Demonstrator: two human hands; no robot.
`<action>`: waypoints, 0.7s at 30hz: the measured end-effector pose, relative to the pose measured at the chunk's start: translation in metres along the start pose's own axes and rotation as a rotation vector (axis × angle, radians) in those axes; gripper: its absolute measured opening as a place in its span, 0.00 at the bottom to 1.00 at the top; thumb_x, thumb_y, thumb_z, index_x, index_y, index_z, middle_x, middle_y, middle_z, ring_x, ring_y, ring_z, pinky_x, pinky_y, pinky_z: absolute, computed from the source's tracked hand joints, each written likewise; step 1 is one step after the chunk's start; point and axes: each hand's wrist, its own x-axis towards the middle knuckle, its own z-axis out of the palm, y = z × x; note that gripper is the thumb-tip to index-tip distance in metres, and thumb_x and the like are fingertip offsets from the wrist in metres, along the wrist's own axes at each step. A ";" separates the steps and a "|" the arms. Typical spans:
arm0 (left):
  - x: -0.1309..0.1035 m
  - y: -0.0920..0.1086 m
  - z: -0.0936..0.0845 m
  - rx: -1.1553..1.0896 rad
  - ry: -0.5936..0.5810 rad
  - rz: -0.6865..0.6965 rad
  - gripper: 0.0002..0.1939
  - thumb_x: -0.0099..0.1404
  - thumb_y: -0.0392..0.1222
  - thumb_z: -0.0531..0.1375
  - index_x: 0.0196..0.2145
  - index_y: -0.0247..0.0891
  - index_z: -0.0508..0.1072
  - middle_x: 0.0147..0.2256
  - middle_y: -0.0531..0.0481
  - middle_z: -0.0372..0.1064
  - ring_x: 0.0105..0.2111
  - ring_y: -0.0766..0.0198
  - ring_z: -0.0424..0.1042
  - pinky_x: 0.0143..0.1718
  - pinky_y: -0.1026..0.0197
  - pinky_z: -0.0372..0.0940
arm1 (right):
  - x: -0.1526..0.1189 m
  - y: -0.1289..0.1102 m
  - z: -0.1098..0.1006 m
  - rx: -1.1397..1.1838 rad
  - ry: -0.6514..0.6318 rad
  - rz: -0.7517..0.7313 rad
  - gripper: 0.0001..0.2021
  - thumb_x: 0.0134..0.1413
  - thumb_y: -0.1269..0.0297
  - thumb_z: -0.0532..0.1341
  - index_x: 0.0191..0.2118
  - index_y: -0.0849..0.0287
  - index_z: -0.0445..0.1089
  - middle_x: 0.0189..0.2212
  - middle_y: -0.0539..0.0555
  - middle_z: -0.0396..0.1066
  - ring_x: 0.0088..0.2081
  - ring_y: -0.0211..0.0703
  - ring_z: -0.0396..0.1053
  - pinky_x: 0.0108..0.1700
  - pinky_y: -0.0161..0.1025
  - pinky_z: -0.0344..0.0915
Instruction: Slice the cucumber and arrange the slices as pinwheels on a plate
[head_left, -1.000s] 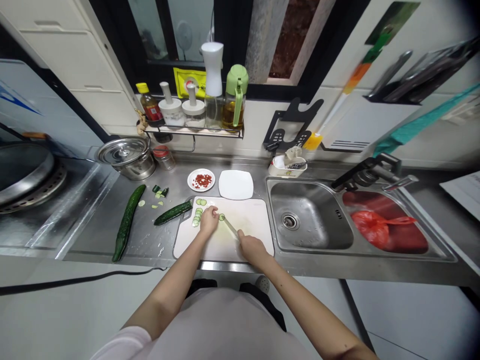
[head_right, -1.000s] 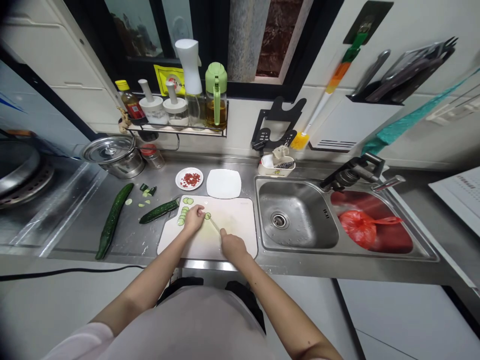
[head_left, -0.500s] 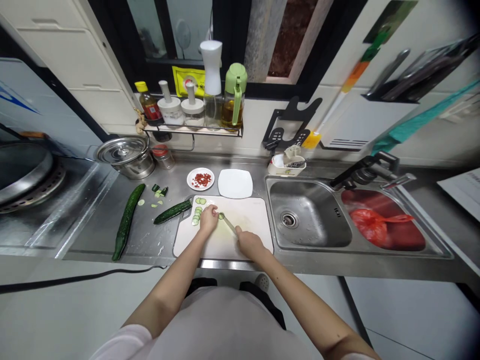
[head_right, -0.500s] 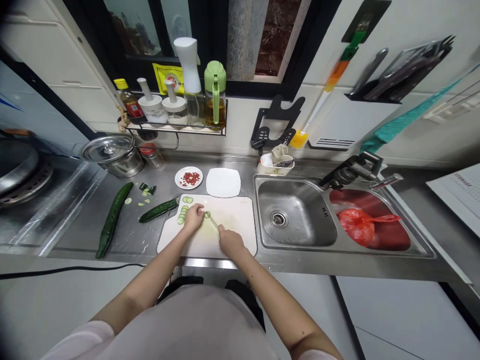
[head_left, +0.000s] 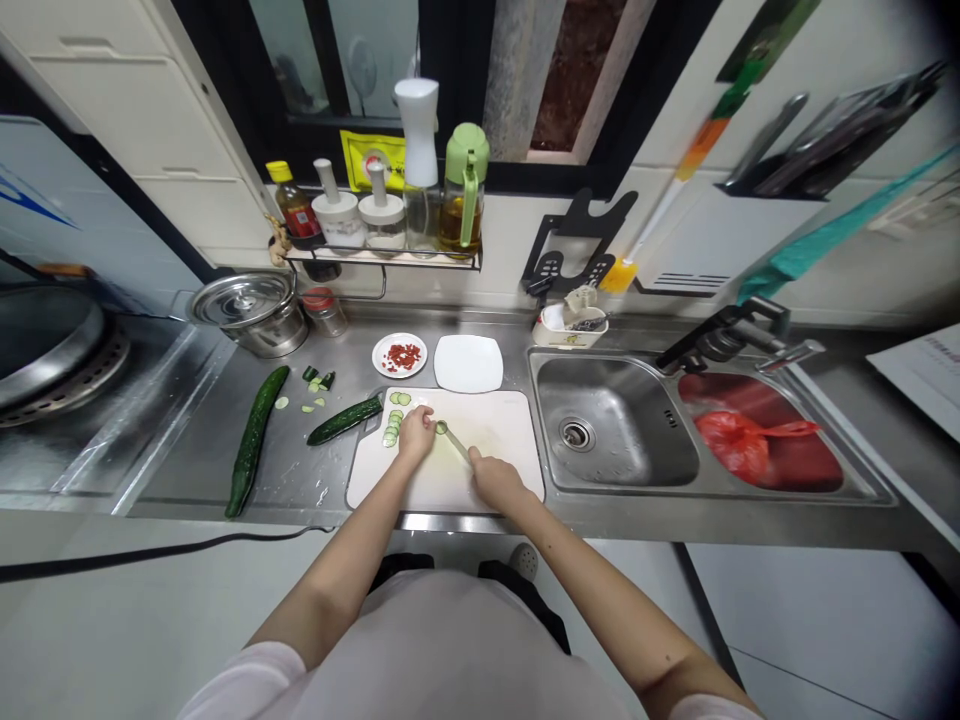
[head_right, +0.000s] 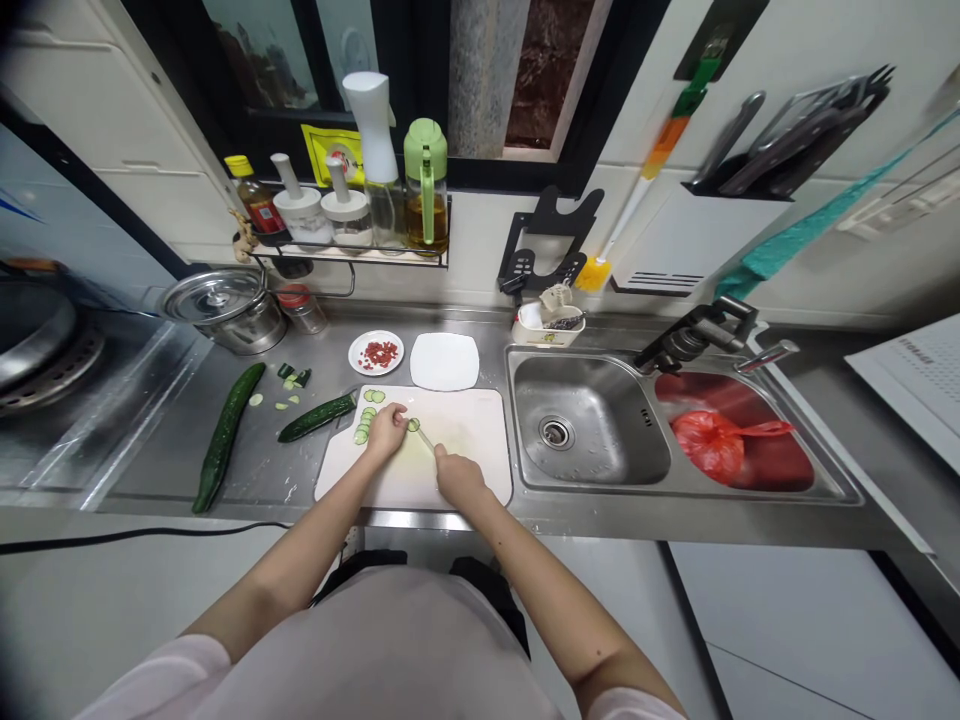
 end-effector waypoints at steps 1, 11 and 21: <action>0.000 0.000 0.000 0.000 0.000 0.002 0.12 0.59 0.32 0.59 0.42 0.37 0.73 0.33 0.49 0.72 0.37 0.61 0.71 0.41 0.61 0.63 | -0.001 0.000 0.000 0.000 -0.003 0.003 0.19 0.59 0.77 0.46 0.56 0.63 0.57 0.42 0.65 0.75 0.46 0.51 0.74 0.42 0.41 0.66; -0.002 0.000 0.000 0.002 0.017 0.007 0.13 0.59 0.32 0.58 0.43 0.37 0.73 0.34 0.48 0.72 0.38 0.60 0.71 0.42 0.60 0.63 | -0.018 0.007 -0.001 -0.005 -0.050 0.010 0.20 0.59 0.77 0.48 0.56 0.63 0.57 0.42 0.65 0.75 0.46 0.52 0.74 0.41 0.41 0.64; -0.012 -0.002 0.002 -0.013 0.010 0.097 0.14 0.60 0.40 0.60 0.44 0.36 0.72 0.40 0.44 0.69 0.38 0.60 0.70 0.44 0.59 0.64 | -0.031 0.029 -0.007 0.044 -0.047 -0.009 0.18 0.59 0.71 0.49 0.54 0.60 0.60 0.44 0.62 0.74 0.45 0.50 0.72 0.39 0.38 0.58</action>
